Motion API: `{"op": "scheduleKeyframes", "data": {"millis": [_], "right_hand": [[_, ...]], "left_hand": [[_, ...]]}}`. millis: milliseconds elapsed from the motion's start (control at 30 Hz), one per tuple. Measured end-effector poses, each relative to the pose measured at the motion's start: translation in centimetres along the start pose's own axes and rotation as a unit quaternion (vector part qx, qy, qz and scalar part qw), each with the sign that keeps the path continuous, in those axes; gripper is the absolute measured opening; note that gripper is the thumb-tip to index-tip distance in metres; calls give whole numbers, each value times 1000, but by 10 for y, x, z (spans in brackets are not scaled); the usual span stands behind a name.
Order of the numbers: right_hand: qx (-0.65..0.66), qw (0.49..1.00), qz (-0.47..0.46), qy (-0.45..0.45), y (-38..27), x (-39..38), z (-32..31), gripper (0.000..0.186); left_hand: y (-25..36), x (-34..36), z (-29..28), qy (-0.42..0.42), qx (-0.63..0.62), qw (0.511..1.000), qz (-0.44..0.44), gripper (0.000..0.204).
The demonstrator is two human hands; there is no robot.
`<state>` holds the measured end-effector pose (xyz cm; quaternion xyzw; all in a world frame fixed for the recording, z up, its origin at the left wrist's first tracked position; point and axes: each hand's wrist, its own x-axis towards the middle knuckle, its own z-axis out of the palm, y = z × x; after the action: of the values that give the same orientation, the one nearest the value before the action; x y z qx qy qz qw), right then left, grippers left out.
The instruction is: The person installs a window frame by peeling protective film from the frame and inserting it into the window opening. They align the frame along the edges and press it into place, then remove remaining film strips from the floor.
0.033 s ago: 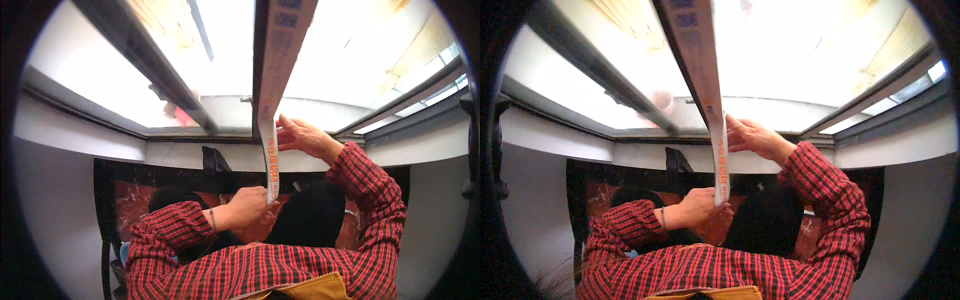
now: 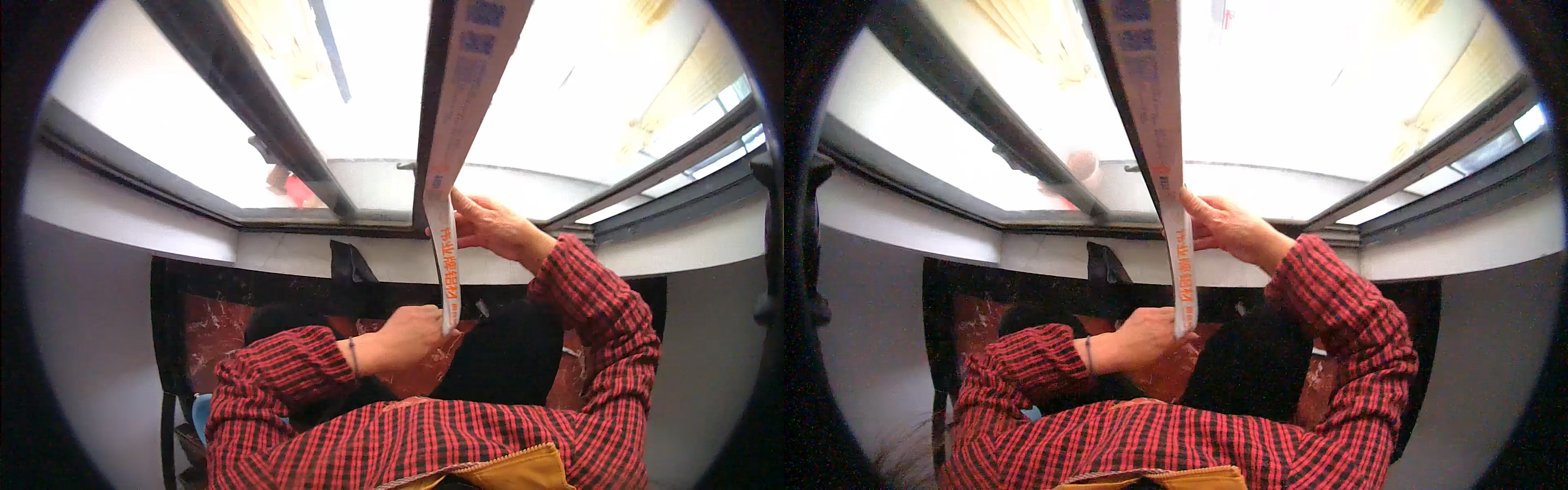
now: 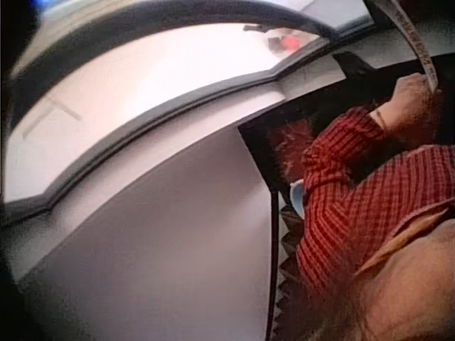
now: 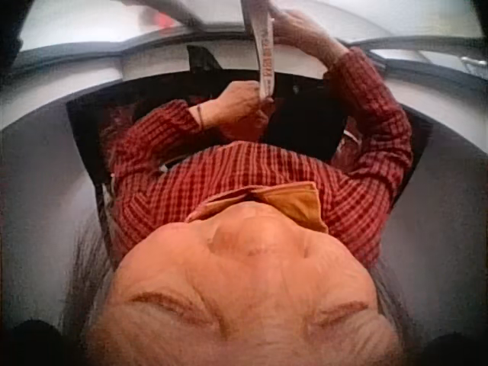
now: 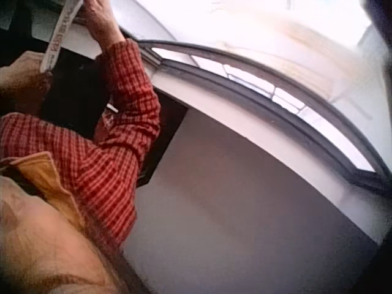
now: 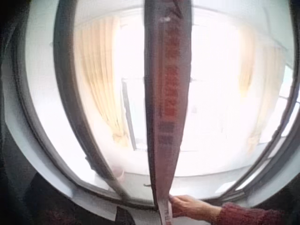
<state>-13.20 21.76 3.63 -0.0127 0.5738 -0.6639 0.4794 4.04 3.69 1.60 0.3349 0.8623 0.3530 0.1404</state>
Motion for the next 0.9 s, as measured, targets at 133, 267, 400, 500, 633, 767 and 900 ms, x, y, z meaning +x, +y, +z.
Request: {"op": "scheduleKeyframes", "data": {"millis": [133,267,400,500,633,767,900], "right_hand": [[-13,998,-10,68,9,6,8,43],[-99,977,-115,153,20,0,-13,30],[-229,937,-179,196,22,-5,-34,37],[-240,926,-213,199,19,-2,-37,36],[-287,910,-208,216,10,0,-32,32],[-355,868,-257,233,0,-5,-33,31],[-317,895,-230,214,-2,-8,-36,30]], "left_hand": [[-7,32,13,25,0,992,122,24],[0,74,15,-27,1,993,115,29],[-26,87,-18,-184,-80,975,-100,66],[-74,87,-33,0,-157,982,-103,85],[-118,115,-2,6,-307,937,-168,63],[-127,124,18,33,-111,990,-79,47],[-103,115,22,-72,244,945,-204,24]]}}
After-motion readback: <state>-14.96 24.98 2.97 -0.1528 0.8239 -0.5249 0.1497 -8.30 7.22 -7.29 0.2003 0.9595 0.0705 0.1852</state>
